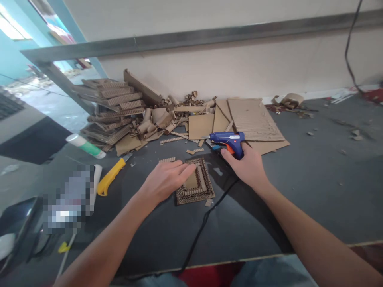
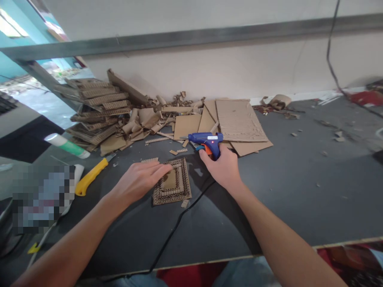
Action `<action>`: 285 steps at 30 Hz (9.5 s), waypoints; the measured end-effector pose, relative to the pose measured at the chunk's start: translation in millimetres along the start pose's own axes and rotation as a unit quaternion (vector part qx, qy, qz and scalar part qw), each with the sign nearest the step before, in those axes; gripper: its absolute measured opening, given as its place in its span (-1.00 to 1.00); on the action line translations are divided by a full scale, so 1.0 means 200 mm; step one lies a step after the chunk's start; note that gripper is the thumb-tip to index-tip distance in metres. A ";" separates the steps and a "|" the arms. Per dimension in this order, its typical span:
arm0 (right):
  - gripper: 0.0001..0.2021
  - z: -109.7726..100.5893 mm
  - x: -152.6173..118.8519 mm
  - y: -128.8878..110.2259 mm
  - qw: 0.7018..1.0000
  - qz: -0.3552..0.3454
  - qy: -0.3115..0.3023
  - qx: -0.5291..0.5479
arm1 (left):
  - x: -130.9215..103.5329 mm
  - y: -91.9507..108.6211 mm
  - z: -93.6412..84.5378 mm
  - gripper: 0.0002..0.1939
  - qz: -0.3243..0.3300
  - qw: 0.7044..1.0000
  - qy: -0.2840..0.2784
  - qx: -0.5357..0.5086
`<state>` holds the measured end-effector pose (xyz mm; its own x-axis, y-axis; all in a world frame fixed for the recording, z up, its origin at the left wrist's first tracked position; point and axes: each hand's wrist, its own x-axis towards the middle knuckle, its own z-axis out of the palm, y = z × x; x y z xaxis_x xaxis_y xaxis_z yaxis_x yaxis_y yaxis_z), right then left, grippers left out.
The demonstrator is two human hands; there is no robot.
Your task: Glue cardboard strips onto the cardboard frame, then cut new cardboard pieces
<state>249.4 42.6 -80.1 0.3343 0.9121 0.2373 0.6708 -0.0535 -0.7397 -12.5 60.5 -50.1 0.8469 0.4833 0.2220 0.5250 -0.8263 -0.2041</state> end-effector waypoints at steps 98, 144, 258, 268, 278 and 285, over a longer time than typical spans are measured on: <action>-0.64 -0.04 -0.02 -0.03 0.999 -0.026 0.001 0.037 | 0.05 0.11 -0.22 -0.92 -0.222 0.935 -0.266 -0.071; -0.67 -0.05 -0.03 -0.04 0.999 -0.014 0.007 0.039 | -0.01 0.02 -0.12 -0.77 -0.246 0.920 -0.239 -0.188; -0.62 -0.02 -0.08 -0.04 0.999 -0.039 -0.025 -0.001 | 0.18 -0.34 -0.34 -0.80 -0.196 0.916 -0.231 -0.262; -0.63 -0.01 -0.08 -0.04 0.999 -0.046 -0.022 -0.004 | 0.20 -0.29 -0.30 -0.91 -0.168 0.911 -0.281 -0.251; -0.65 -0.02 -0.07 -0.04 0.998 -0.053 -0.024 -0.001 | 0.20 -0.29 -0.22 -0.81 -0.169 0.892 -0.297 -0.296; -0.64 -0.02 -0.07 -0.05 0.999 -0.052 -0.016 -0.002 | 0.24 -0.21 -0.14 -0.72 -0.202 0.900 -0.337 -0.191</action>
<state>240.6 28.1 -74.4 0.2417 0.9250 0.2931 0.7032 0.0412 -0.7098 4.8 110.7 -4.6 0.5207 0.7252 -0.4504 0.8427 -0.5212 0.1350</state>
